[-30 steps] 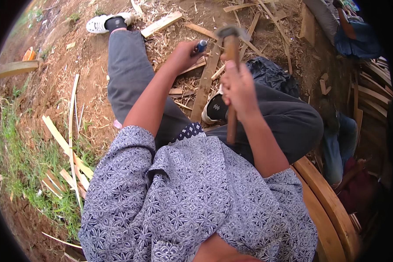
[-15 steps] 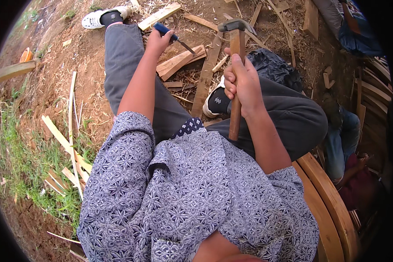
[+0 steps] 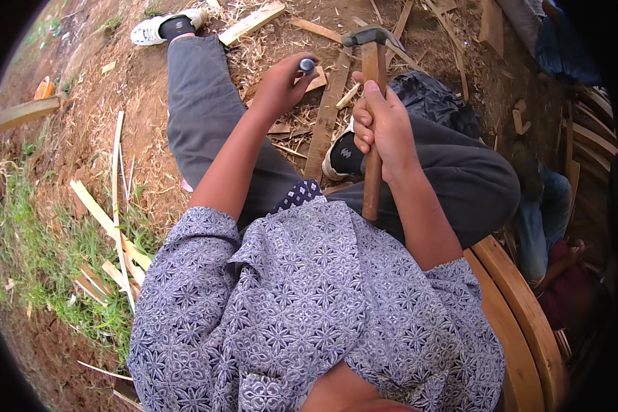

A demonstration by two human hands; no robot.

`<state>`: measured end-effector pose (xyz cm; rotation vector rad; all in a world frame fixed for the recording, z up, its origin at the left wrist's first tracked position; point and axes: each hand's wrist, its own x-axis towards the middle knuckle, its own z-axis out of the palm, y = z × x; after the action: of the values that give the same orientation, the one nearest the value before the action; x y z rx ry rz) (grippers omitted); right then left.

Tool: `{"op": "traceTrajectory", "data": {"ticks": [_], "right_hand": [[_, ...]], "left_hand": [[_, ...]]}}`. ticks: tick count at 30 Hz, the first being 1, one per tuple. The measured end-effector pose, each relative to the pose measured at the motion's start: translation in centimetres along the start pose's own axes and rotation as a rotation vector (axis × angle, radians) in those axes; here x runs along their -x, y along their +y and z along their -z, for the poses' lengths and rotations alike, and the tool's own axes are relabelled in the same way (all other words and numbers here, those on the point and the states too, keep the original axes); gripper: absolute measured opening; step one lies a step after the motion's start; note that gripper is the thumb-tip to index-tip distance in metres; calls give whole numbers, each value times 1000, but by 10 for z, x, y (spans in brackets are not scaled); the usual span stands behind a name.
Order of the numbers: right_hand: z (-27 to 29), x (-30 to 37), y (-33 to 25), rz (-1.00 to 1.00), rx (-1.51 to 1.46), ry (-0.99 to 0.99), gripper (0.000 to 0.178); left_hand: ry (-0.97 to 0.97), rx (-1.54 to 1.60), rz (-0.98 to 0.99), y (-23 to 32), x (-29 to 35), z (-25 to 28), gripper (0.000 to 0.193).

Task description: The person sits on the ground and uses a chisel and hammer to carve a small piece of wood held between their legs. They repeatedly position the chisel and strike it with the hammer to shape the wood, occasionally adjusting the piece's orientation.

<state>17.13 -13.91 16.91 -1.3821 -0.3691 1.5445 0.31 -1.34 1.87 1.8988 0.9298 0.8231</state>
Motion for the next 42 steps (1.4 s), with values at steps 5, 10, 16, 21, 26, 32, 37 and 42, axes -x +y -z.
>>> {"op": "traceTrajectory", "data": {"ticks": [5, 10, 16, 21, 26, 32, 37, 42], "right_hand": [[0, 4, -2, 2, -17, -9, 44], [0, 6, -3, -3, -1, -14, 44], [-1, 9, -4, -13, -13, -37, 43], [1, 8, -3, -7, -6, -38, 42], [0, 8, -1, -2, -7, -45, 42], [1, 7, 1, -5, -8, -55, 43], [1, 7, 0, 1, -5, -60, 44], [0, 7, 1, -10, -1, -47, 44]], "left_hand": [[89, 86, 57, -1, 5, 10, 25], [105, -56, 87, -1, 7, 17, 23], [93, -67, 116, -3, 8, 10, 22], [40, -115, 167, -4, 7, 8, 22], [27, -133, 181, -3, 7, 7, 24], [53, -143, 146, -10, 7, 6, 25], [60, -140, 150, -11, 7, 5, 24], [60, -151, 154, -11, 7, 3, 23]]}}
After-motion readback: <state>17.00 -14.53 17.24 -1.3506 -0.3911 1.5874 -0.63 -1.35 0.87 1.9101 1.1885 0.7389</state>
